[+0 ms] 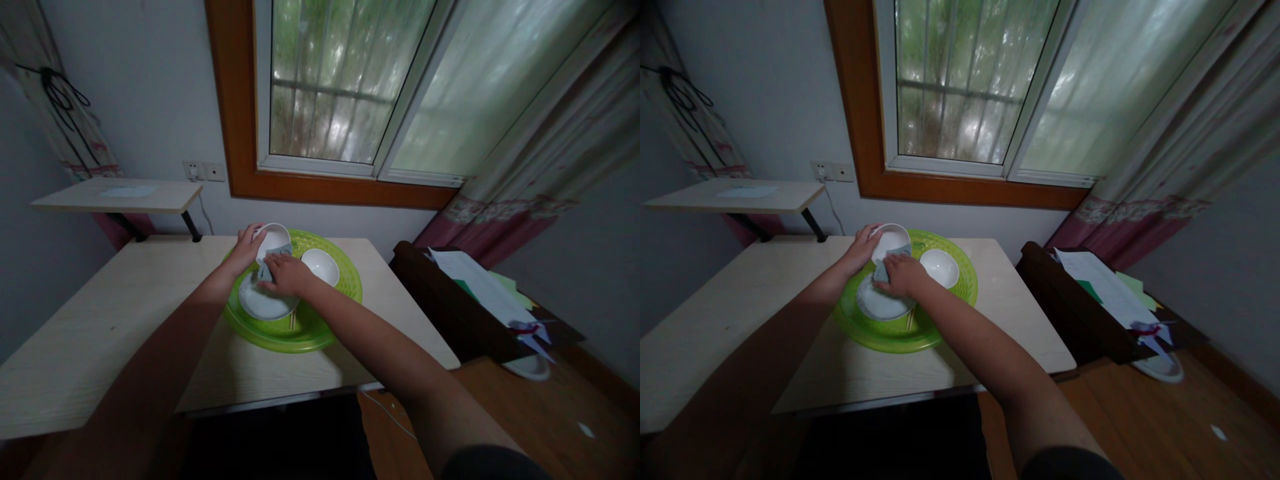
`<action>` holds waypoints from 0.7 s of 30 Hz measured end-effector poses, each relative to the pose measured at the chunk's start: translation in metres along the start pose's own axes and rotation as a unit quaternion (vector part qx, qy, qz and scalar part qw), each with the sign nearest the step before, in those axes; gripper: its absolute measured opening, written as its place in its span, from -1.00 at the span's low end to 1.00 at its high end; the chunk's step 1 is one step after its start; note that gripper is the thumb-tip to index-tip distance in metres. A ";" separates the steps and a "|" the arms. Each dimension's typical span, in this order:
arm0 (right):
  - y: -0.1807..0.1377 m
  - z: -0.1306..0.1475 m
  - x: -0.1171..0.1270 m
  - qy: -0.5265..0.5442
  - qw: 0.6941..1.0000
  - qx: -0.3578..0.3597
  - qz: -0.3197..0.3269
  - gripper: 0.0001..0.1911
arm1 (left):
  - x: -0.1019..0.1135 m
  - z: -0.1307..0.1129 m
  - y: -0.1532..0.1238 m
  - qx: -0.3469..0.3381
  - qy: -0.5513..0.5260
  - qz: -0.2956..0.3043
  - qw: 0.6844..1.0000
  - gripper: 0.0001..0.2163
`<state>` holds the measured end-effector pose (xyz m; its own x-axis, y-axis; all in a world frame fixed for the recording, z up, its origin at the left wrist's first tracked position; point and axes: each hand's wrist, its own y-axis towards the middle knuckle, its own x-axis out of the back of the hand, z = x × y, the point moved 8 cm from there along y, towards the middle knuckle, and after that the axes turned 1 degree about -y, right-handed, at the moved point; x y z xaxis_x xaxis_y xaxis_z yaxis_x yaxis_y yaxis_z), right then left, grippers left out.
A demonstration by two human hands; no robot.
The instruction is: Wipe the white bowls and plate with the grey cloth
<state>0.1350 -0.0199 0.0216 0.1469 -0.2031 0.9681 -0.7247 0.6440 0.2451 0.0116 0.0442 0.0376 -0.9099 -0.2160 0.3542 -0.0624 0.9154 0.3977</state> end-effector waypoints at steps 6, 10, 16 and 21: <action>-0.003 -0.011 0.001 -0.060 0.997 -0.044 -0.020 -0.10 | -0.002 0.005 0.003 0.003 -0.005 -0.001 1.000 -0.57; -0.001 -0.003 0.001 0.022 0.999 -0.023 0.010 -0.11 | 0.000 0.007 0.003 0.002 -0.002 -0.008 1.000 -0.58; -0.001 0.004 0.008 0.245 0.968 -0.008 0.046 -0.22 | 0.001 0.007 0.002 0.001 0.007 -0.006 1.000 -0.59; 0.002 0.003 0.009 0.207 0.978 -0.010 0.034 -0.31 | 0.001 0.003 0.001 0.005 0.002 -0.003 1.000 -0.58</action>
<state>0.1331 -0.0223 0.0303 0.3617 0.1532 0.9196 -0.7295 0.6607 0.1769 0.0093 0.0461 0.0356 -0.9079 -0.2222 0.3556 -0.0717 0.9179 0.3904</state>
